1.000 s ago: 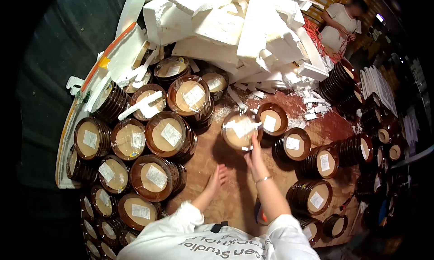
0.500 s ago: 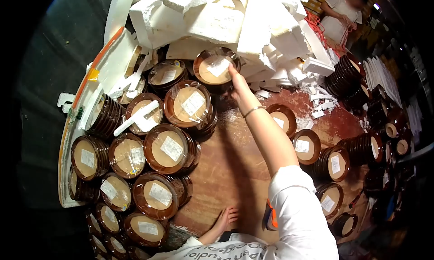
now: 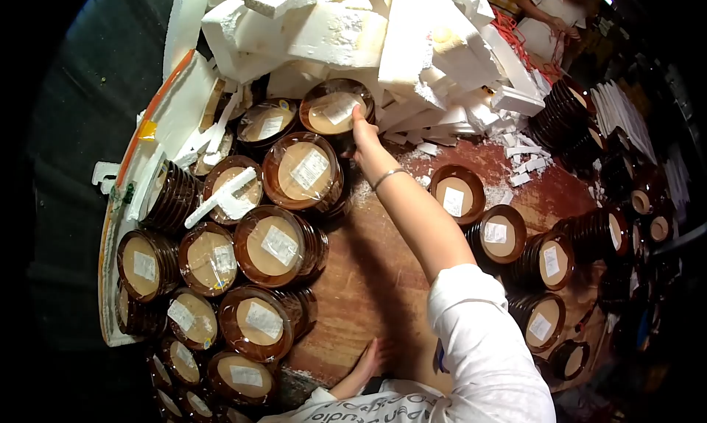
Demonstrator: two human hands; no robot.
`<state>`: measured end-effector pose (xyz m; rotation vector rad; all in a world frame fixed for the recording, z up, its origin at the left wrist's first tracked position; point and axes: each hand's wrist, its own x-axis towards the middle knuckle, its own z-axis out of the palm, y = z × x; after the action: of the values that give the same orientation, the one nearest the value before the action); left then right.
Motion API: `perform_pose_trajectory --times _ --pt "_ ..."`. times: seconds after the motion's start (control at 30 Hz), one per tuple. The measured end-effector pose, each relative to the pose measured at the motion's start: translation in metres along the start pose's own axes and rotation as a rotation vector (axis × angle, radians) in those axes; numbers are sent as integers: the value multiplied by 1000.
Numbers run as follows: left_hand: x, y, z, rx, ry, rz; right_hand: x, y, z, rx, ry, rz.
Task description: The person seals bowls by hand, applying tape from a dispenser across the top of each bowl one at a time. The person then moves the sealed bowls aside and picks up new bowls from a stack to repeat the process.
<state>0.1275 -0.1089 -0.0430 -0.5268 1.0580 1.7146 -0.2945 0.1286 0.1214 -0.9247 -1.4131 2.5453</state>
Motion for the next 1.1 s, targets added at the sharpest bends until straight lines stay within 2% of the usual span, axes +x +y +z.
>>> perform_pose_trajectory --times 0.03,0.1,0.2,0.3,0.47,0.5,0.57,0.6,0.63,0.7,0.77,0.83,0.93,0.97,1.03,1.1 --pt "2 2 -2 0 -28 12 4 -1 -4 -5 -54 24" --pt "0 4 -6 -9 -48 15 -16 -15 1 -55 20 104" --pt "1 6 -6 -14 -57 75 -22 -21 -7 -53 -5 175" --pt "3 13 9 5 -38 11 -21 -21 -4 -81 -1 135" --pt "2 24 25 -56 -72 69 -1 2 15 26 -1 82" --pt "0 24 24 -60 -121 82 26 20 11 86 15 78" --pt "-4 28 26 -70 -119 68 31 27 19 -205 259 55" --pt "-5 30 27 -79 -116 65 19 18 14 -249 141 62" --pt "-4 24 23 -80 -117 63 6 12 15 -250 143 64" --pt "3 16 20 -112 -119 43 -2 4 12 -518 60 114" --pt "3 12 19 -61 -116 59 -16 0 15 -745 114 7" --pt "1 12 18 -9 -100 73 -22 -2 9 -749 29 36" --pt "2 15 15 2 -108 62 -5 2 -18 -677 -295 -10" --pt "2 18 15 6 -130 50 -11 -2 -22 -676 -297 -14" --pt "-4 22 15 8 -152 32 -39 -11 -27 -418 -301 155" --pt "-7 27 15 48 -150 44 -43 -3 -41 -319 -282 147"
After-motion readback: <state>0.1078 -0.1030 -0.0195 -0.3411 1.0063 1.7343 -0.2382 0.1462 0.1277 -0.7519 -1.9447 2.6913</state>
